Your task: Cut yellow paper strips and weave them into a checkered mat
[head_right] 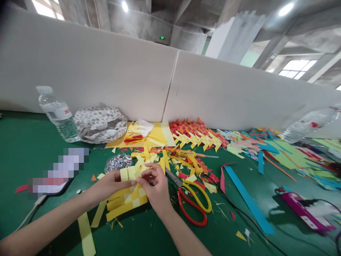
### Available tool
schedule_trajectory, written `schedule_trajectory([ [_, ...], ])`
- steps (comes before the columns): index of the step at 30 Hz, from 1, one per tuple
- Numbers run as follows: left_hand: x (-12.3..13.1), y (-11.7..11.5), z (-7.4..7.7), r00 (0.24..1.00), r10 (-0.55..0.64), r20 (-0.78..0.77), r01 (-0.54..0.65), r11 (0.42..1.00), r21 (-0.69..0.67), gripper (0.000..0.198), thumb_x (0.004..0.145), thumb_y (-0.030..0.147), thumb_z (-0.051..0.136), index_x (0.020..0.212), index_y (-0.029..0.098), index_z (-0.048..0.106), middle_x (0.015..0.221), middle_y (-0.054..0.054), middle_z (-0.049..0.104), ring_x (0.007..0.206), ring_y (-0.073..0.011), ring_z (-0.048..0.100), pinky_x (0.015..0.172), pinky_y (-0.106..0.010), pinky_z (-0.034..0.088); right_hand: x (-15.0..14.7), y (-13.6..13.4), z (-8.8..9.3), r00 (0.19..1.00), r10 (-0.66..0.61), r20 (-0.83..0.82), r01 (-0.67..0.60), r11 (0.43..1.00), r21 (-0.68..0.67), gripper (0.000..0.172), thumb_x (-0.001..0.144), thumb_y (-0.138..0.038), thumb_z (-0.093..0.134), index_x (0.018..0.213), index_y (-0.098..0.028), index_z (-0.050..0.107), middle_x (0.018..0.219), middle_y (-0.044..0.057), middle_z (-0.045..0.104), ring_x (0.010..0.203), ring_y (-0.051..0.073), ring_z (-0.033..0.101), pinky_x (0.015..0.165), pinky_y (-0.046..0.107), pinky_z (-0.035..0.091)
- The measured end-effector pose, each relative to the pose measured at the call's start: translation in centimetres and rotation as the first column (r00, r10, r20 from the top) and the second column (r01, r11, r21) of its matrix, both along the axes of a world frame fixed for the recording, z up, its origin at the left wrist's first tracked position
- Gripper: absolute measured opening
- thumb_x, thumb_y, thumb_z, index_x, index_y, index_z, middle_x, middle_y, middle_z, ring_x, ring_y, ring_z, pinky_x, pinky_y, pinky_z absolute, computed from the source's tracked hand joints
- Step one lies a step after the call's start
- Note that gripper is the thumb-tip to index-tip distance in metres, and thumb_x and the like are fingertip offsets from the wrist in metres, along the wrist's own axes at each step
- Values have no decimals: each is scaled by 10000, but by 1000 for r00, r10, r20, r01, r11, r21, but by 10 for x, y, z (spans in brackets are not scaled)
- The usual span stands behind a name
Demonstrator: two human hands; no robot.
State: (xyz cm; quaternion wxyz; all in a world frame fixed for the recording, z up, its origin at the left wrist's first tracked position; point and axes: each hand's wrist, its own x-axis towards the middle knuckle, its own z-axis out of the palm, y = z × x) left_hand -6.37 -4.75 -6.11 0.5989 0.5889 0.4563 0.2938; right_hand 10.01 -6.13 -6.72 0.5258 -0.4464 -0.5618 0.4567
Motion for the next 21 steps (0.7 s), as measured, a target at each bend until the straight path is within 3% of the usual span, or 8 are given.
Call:
schedule_trajectory([
  [5,1,-1,1,1000,23,-20,-23,1000,0,333,653,441,608,778,135,652,623,-8,627,585,-153,525,497,-229,369,0,-1,-2,1000,6,7,-6,1000,-4,372,692,-200,665,1003,-225,461,743,-16,588,672,128,563,613,232,447],
  [12,3,3,3,991,22,132,-20,1000,-18,264,675,399,615,811,176,648,710,1,649,634,-142,531,573,-235,395,5,4,-6,1000,4,-5,-5,998,-64,404,696,-219,660,1026,-220,429,711,-18,590,675,130,570,615,232,457],
  [18,3,2,5,999,52,6,-52,999,-9,260,677,412,607,642,155,618,562,25,572,533,-110,459,486,-217,345,7,3,-3,1000,6,22,-4,998,-64,323,688,-226,660,965,-208,493,671,-18,584,653,140,574,611,242,462],
  [21,2,3,4,997,63,-45,-64,998,-15,251,683,405,604,678,155,625,574,22,581,522,-111,470,490,-227,356,7,2,-3,1000,-2,20,4,997,-78,312,694,-229,657,963,-211,499,672,-18,580,661,144,573,618,244,459],
])
